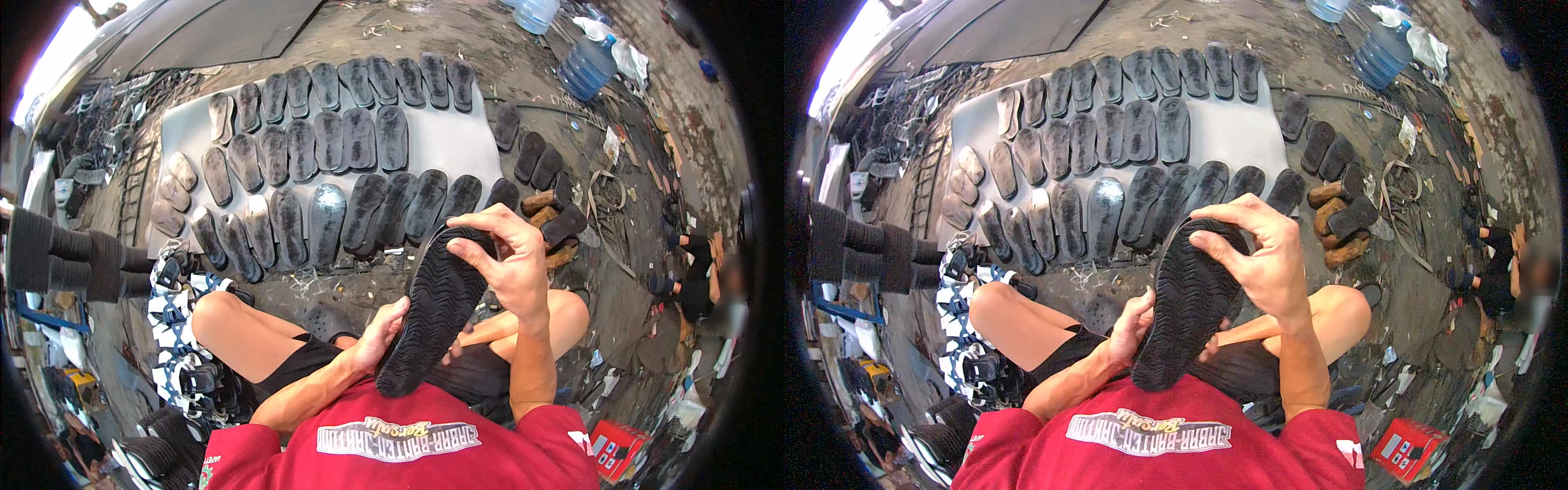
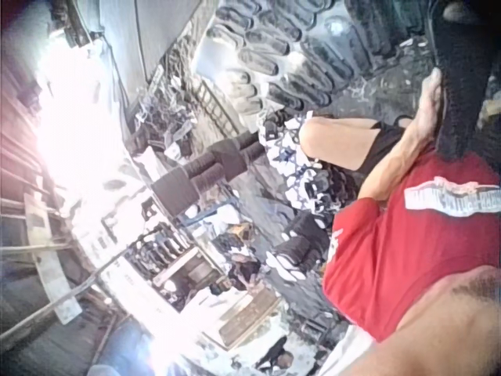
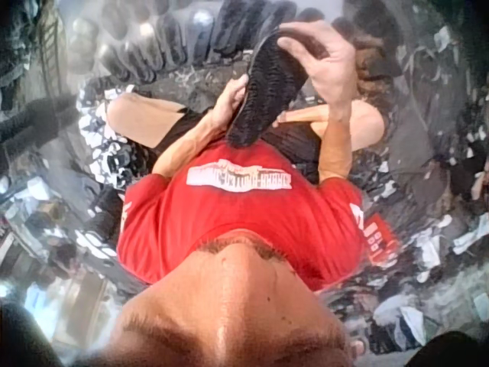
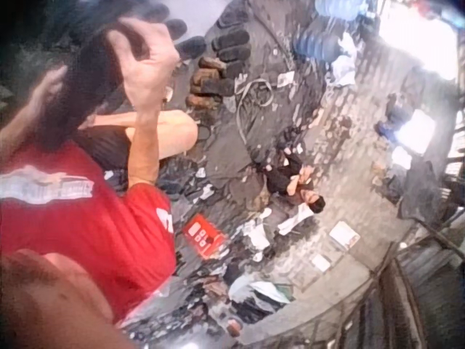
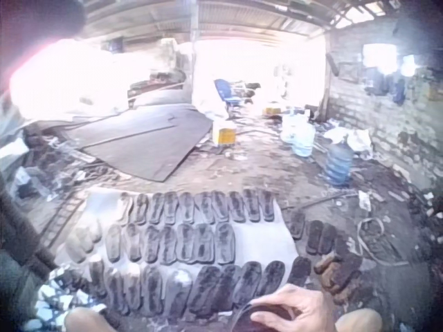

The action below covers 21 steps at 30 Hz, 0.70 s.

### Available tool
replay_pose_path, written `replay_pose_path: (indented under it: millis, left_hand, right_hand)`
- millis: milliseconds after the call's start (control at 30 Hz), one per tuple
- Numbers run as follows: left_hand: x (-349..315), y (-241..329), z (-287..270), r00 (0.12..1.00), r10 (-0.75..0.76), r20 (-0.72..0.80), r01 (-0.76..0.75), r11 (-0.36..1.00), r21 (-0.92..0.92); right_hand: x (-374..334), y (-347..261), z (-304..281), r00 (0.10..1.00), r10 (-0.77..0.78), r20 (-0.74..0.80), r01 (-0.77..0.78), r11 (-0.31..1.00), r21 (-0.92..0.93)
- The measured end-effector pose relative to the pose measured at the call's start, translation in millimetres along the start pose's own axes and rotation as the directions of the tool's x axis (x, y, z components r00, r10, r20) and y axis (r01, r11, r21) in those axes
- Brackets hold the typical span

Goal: The person sits on the ground and scrubs the soles of black shoes using a small brush and a liquid from a container. They repeatedly dip the brush into the liquid and scrub the textured bottom of each shoe, then place the cleaned soles back in a row.

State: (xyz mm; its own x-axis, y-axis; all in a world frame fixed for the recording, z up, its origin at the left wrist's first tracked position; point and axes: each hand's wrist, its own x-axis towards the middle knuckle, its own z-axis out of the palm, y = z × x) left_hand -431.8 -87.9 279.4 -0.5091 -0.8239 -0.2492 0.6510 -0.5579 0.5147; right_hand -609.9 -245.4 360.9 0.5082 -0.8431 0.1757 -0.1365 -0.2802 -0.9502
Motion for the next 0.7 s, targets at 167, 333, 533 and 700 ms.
replay_pose_path:
  millis: [167, 333, 533, 700]
  left_hand:
    - [15.8, 7.6, -9.0, 0.985, 0.165, 0.058, -0.098, 0.795, -0.599]
    - [21.8, 31.4, 27.0, 0.953, 0.293, -0.083, -0.304, 0.926, -0.223]
    - [6.3, 36.2, 37.3, 0.956, 0.292, 0.014, -0.285, 0.943, -0.170]
    - [12.8, 31.1, 32.1, 0.944, 0.325, 0.063, -0.308, 0.931, -0.194]
  right_hand:
    - [-23.2, 4.0, 32.4, 0.997, 0.000, -0.074, 0.007, 0.994, 0.105]
    - [-39.4, -30.8, 32.9, 0.947, -0.282, -0.155, 0.209, 0.906, -0.368]
    - [-55.2, -45.3, 36.8, 0.919, -0.353, -0.173, 0.270, 0.886, -0.376]
    - [-58.9, -47.6, 39.8, 0.902, -0.391, -0.186, 0.296, 0.870, -0.395]
